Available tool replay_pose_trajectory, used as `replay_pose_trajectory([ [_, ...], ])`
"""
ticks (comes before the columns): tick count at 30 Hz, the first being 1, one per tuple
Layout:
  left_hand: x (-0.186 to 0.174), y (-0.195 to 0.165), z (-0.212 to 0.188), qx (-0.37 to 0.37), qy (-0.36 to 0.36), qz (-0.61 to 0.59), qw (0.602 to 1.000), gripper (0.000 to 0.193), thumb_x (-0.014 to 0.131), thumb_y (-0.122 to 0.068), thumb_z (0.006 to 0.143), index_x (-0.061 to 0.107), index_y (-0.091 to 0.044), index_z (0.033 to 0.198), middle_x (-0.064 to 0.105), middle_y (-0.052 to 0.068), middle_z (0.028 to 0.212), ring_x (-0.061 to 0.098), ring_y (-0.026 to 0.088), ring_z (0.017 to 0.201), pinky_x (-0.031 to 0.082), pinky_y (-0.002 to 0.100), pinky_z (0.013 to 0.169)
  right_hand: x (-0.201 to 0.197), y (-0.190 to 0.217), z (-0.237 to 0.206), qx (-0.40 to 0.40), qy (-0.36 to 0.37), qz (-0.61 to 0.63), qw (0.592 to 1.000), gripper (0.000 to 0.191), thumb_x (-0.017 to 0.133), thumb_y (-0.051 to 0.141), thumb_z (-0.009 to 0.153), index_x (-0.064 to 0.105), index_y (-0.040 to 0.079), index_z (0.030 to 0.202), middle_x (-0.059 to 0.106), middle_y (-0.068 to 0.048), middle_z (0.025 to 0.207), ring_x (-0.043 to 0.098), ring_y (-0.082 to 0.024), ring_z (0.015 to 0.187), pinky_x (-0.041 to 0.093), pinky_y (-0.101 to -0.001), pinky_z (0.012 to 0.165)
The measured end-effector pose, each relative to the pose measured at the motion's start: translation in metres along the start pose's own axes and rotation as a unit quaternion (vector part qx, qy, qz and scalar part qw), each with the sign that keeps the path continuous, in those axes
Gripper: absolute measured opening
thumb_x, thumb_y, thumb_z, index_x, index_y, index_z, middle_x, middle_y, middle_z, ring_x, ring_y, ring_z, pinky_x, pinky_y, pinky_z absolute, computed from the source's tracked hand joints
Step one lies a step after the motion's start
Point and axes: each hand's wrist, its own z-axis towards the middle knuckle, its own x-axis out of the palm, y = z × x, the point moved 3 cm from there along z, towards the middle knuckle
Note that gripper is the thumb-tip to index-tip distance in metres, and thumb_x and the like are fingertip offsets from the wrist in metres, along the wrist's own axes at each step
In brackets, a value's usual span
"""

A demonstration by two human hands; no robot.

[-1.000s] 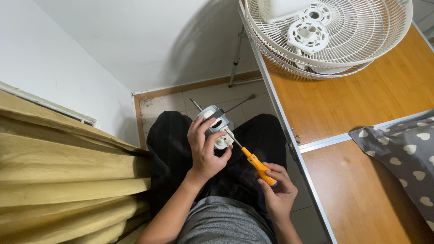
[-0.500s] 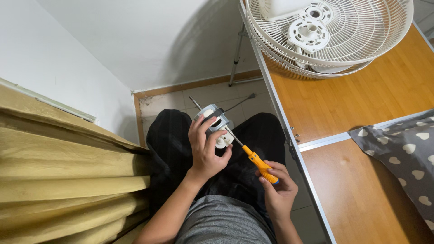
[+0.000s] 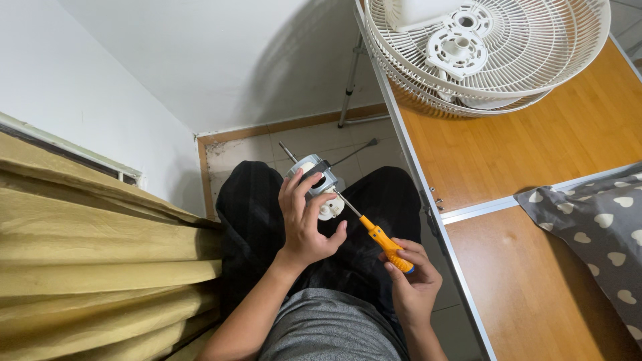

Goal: The person sits on the floor and uses a yellow screwdriver to remove a screw from a white fan motor housing, then reinserts and tightens the screw. The fan cage and base are visible on a nearby table.

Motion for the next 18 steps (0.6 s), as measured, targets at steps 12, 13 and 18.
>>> replay_pose_trajectory([
  [12,-0.001,0.001,0.002,-0.008,-0.048,0.027,0.998,0.015,0.065,-0.019,0.1,0.076,-0.012,0.107,0.074,-0.004,0.124,0.047,0.028,0.139,0.017,0.052,0.126,0.002,0.001,0.002,-0.001,0.019,0.052,0.998,0.03,0.07,-0.01,0.089,0.069,0.003,0.117,0.064,-0.021,0.13,0.071,-0.031,0.107,0.061,-0.044,0.094],
  [13,-0.002,0.0,0.003,-0.007,-0.049,0.027,0.998,0.014,0.066,-0.016,0.099,0.078,-0.012,0.106,0.075,-0.005,0.12,0.05,0.026,0.136,0.017,0.051,0.125,0.003,0.0,0.003,-0.003,0.02,0.06,0.998,0.03,0.07,-0.009,0.09,0.069,0.003,0.117,0.064,-0.022,0.13,0.07,-0.031,0.109,0.061,-0.0448,0.094],
  [18,-0.01,-0.003,0.01,0.009,-0.056,0.027,0.998,0.013,0.071,-0.009,0.095,0.08,-0.012,0.104,0.077,-0.005,0.111,0.055,0.026,0.129,0.021,0.05,0.123,0.003,0.001,0.004,-0.007,0.021,0.075,0.997,0.031,0.069,-0.009,0.091,0.069,0.003,0.119,0.063,-0.022,0.131,0.069,-0.031,0.111,0.061,-0.0454,0.095],
])
